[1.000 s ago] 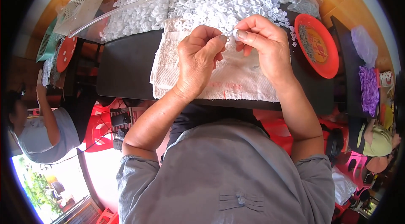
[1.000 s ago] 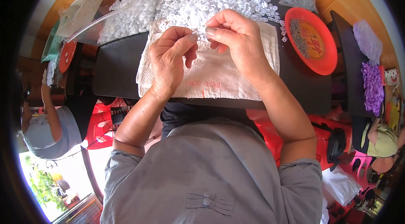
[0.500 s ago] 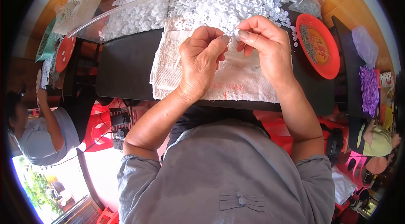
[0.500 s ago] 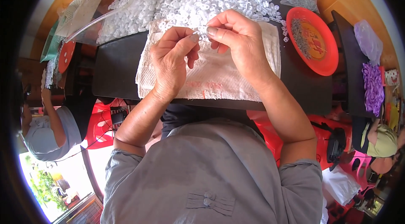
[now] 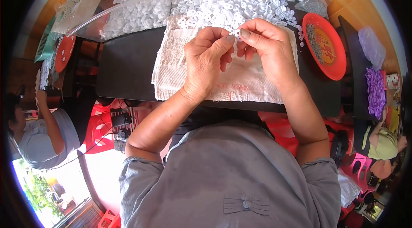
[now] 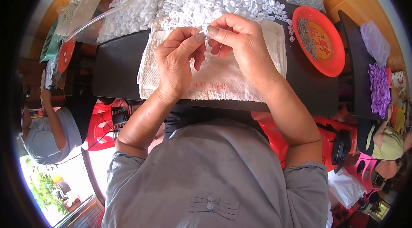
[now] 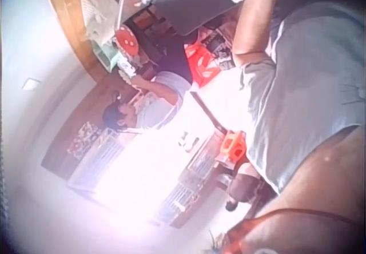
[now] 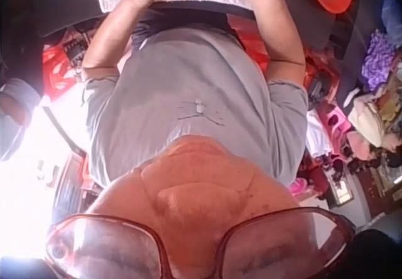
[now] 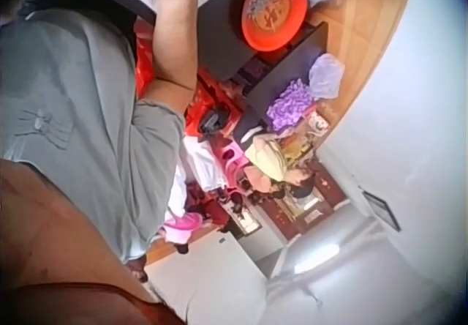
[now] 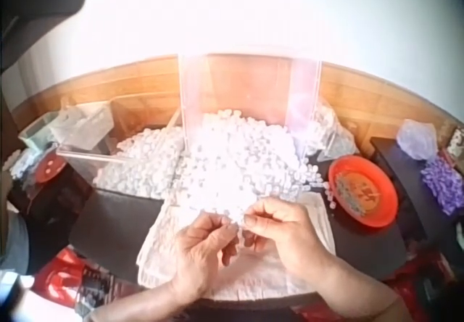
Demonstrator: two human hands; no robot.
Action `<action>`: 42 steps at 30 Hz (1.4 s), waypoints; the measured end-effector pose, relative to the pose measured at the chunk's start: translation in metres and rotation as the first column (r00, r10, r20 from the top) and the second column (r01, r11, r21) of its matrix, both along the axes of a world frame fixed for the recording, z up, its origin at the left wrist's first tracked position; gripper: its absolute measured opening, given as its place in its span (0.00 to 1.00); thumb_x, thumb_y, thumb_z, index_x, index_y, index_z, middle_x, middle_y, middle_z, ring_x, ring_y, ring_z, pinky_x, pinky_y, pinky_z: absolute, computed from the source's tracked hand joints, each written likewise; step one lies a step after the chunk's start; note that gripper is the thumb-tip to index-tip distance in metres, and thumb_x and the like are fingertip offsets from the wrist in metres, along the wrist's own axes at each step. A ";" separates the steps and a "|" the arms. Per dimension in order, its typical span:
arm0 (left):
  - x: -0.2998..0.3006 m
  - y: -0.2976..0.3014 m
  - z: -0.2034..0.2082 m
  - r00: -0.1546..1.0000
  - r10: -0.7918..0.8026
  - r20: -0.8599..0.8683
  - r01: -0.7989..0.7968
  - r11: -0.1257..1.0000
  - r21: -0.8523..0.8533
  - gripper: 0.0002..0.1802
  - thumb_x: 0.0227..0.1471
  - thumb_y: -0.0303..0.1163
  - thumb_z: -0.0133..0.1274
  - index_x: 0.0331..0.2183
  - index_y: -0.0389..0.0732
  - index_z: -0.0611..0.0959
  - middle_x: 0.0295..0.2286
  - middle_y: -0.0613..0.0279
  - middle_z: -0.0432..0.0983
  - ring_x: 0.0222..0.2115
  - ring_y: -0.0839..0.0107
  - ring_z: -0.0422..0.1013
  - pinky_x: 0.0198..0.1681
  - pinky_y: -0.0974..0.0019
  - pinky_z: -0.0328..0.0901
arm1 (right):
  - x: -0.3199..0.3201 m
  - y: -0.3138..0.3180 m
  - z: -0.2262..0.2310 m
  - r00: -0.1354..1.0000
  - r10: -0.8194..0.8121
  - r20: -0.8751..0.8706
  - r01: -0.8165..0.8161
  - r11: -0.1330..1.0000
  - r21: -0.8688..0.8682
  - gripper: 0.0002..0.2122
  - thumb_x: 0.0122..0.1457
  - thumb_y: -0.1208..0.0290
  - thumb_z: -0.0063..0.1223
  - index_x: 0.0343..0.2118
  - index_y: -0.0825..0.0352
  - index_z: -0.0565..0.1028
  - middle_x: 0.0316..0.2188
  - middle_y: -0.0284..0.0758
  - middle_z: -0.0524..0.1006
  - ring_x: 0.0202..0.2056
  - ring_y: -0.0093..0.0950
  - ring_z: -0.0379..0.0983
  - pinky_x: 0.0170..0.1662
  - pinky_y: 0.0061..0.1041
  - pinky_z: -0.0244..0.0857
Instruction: Assembling small white plastic components at a manual workstation.
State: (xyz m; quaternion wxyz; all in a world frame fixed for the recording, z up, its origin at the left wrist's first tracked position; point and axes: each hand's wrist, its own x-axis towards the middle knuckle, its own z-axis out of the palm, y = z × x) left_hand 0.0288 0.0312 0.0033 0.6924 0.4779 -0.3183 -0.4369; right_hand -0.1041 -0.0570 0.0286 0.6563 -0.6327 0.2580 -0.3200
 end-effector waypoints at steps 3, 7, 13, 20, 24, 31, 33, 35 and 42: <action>0.001 0.000 0.001 1.000 -0.028 -0.003 0.028 0.999 -0.017 0.07 0.56 0.28 0.54 0.33 0.33 0.77 0.22 0.63 0.73 0.18 0.80 0.66 0.19 0.77 0.59 | -0.001 -0.003 -0.001 1.000 -0.013 -0.007 0.013 1.000 0.006 0.08 0.60 0.70 0.53 0.34 0.71 0.76 0.23 0.31 0.75 0.25 0.20 0.72 0.27 0.16 0.61; 0.003 0.000 0.000 0.999 -0.051 -0.008 0.051 0.999 0.003 0.08 0.56 0.29 0.54 0.33 0.33 0.77 0.22 0.63 0.73 0.18 0.80 0.66 0.19 0.76 0.60 | -0.003 -0.005 -0.003 1.000 -0.028 -0.011 0.028 1.000 -0.003 0.08 0.60 0.70 0.52 0.34 0.70 0.76 0.23 0.31 0.75 0.25 0.20 0.72 0.27 0.16 0.61; 0.000 0.000 -0.001 0.997 -0.022 0.077 0.021 1.000 0.021 0.07 0.57 0.28 0.53 0.34 0.34 0.77 0.22 0.64 0.73 0.18 0.81 0.66 0.18 0.78 0.59 | -0.001 -0.001 -0.004 0.997 -0.009 -0.071 0.006 0.999 -0.032 0.08 0.60 0.69 0.52 0.34 0.69 0.75 0.22 0.29 0.74 0.24 0.18 0.71 0.27 0.15 0.60; 0.002 0.000 -0.007 0.979 0.015 0.202 -0.019 1.000 0.020 0.05 0.57 0.27 0.52 0.32 0.35 0.77 0.21 0.67 0.72 0.17 0.82 0.65 0.16 0.79 0.57 | 0.003 0.004 -0.008 0.991 -0.018 -0.133 0.010 0.998 -0.064 0.08 0.61 0.67 0.52 0.32 0.67 0.75 0.20 0.27 0.72 0.23 0.15 0.68 0.26 0.15 0.57; -0.001 0.001 -0.008 0.987 0.043 0.156 -0.045 0.999 0.012 0.04 0.57 0.26 0.52 0.30 0.36 0.77 0.20 0.68 0.71 0.17 0.83 0.64 0.16 0.79 0.56 | 0.006 0.007 -0.011 0.994 0.010 -0.107 -0.017 0.998 -0.061 0.08 0.61 0.67 0.51 0.30 0.67 0.74 0.20 0.26 0.71 0.21 0.14 0.66 0.24 0.14 0.56; -0.002 0.000 -0.003 0.997 0.057 0.050 -0.058 0.998 0.024 0.05 0.56 0.26 0.52 0.29 0.37 0.77 0.19 0.67 0.71 0.16 0.82 0.63 0.16 0.77 0.56 | 0.010 0.011 -0.016 0.999 -0.031 -0.037 0.032 0.999 0.005 0.08 0.61 0.68 0.51 0.29 0.66 0.73 0.19 0.26 0.69 0.20 0.15 0.65 0.23 0.14 0.54; -0.001 0.001 -0.001 0.999 0.036 0.028 -0.038 0.996 0.076 0.06 0.57 0.27 0.52 0.29 0.36 0.77 0.19 0.66 0.71 0.16 0.81 0.64 0.17 0.76 0.56 | 0.009 0.010 -0.016 0.997 -0.057 -0.042 0.059 0.997 0.049 0.07 0.61 0.68 0.51 0.29 0.66 0.73 0.19 0.25 0.68 0.21 0.15 0.66 0.23 0.13 0.53; 0.002 0.003 -0.004 0.997 0.036 -0.073 -0.031 0.997 0.070 0.09 0.58 0.31 0.51 0.29 0.35 0.77 0.20 0.64 0.72 0.16 0.78 0.64 0.17 0.75 0.57 | 0.010 0.011 -0.014 0.995 -0.051 -0.081 0.052 0.999 0.008 0.07 0.61 0.69 0.52 0.29 0.67 0.73 0.19 0.25 0.68 0.21 0.16 0.66 0.23 0.15 0.54; 0.020 0.003 -0.006 0.955 0.262 -0.136 -0.268 0.963 -0.030 0.10 0.57 0.31 0.51 0.31 0.32 0.77 0.22 0.60 0.73 0.17 0.74 0.67 0.18 0.72 0.59 | 0.011 0.018 -0.037 0.867 -0.275 -0.415 -0.333 0.299 -0.894 0.03 0.52 0.76 0.52 0.28 0.67 0.71 0.20 0.35 0.72 0.22 0.35 0.73 0.26 0.35 0.63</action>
